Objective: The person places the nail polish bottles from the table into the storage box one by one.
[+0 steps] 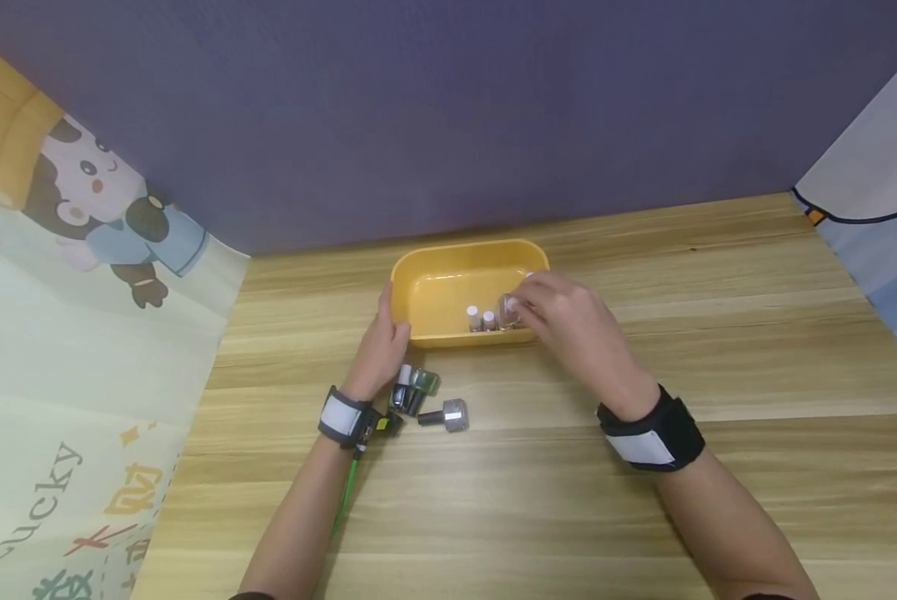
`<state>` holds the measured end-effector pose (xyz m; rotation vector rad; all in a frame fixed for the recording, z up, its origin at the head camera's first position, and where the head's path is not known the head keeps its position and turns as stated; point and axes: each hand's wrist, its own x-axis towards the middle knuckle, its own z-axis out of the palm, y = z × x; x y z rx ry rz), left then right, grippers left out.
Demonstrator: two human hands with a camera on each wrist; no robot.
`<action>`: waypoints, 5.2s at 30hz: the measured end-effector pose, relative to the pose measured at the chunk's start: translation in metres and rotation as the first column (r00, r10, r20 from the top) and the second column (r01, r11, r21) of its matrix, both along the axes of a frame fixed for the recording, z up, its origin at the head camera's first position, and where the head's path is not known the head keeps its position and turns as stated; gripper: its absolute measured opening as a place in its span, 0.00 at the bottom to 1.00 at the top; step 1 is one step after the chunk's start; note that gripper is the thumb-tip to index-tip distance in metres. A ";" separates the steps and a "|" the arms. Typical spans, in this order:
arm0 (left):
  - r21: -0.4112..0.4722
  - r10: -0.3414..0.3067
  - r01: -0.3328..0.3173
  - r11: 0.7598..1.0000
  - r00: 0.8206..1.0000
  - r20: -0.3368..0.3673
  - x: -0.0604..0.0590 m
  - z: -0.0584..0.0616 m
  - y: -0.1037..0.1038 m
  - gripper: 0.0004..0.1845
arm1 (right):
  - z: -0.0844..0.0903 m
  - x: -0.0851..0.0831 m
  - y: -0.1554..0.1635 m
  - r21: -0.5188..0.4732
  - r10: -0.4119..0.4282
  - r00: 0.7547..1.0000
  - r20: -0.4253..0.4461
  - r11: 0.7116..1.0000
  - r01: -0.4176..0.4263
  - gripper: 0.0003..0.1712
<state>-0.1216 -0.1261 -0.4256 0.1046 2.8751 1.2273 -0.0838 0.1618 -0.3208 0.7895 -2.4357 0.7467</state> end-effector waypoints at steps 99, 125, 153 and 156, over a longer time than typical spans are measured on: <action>0.013 -0.001 0.001 1.000 1.000 -0.029 0.002 0.001 0.001 0.41 | -0.052 -0.049 0.006 0.041 -0.012 1.000 -0.009 0.999 0.013 0.09; 0.017 -0.004 0.004 1.000 1.000 -0.019 0.003 0.000 0.001 0.42 | -0.074 -0.062 0.004 0.090 -0.001 0.998 0.062 0.996 -0.004 0.07; -0.001 0.008 -0.008 1.000 1.000 -0.010 0.002 -0.001 0.000 0.41 | -0.062 -0.052 -0.002 0.096 -0.018 0.999 0.047 0.995 0.013 0.10; -0.001 0.011 -0.012 1.000 1.000 -0.014 0.001 -0.001 0.000 0.41 | -0.055 -0.047 -0.004 0.073 -0.003 0.999 0.052 0.997 -0.001 0.12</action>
